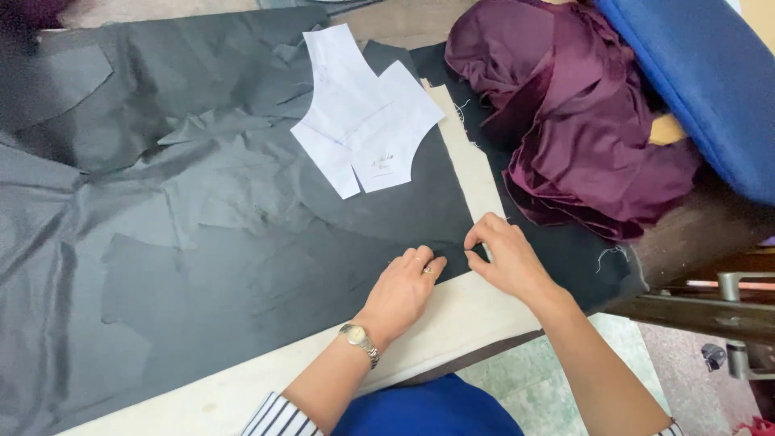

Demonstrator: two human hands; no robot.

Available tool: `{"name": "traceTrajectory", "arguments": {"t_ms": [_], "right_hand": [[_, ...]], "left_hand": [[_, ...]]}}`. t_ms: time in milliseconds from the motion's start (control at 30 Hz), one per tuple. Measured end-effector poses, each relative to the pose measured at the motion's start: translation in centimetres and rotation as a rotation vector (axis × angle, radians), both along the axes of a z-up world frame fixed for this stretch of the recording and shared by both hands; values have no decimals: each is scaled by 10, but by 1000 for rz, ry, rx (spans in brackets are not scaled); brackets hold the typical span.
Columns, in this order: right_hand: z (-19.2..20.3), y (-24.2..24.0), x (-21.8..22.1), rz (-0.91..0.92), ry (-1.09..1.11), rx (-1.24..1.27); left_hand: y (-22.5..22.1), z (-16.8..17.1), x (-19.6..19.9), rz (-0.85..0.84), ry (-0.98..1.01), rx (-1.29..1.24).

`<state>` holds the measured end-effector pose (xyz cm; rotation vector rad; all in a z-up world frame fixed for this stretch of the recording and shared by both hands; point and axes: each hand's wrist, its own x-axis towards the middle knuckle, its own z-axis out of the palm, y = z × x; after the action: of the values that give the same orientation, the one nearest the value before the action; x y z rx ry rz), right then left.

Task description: Smoothing out fabric on a work surface and precisely positioning a paper pattern piece on top of it.

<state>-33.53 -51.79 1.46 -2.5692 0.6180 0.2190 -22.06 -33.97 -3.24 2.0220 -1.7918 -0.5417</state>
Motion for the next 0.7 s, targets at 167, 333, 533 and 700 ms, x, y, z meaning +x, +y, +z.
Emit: {"name": "traceTrajectory", "arguments": {"t_ms": [167, 333, 533, 700], "right_hand": [[-3, 0, -1, 24, -14, 7], [-16, -4, -6, 4, -41, 84], [-3, -2, -2, -112, -122, 283], [-9, -8, -7, -210, -199, 349]], "left_hand": [[-5, 11, 2, 37, 24, 84], [-6, 10, 1, 70, 27, 83], [-5, 20, 1, 60, 74, 136], [-7, 26, 1, 57, 80, 165]]}}
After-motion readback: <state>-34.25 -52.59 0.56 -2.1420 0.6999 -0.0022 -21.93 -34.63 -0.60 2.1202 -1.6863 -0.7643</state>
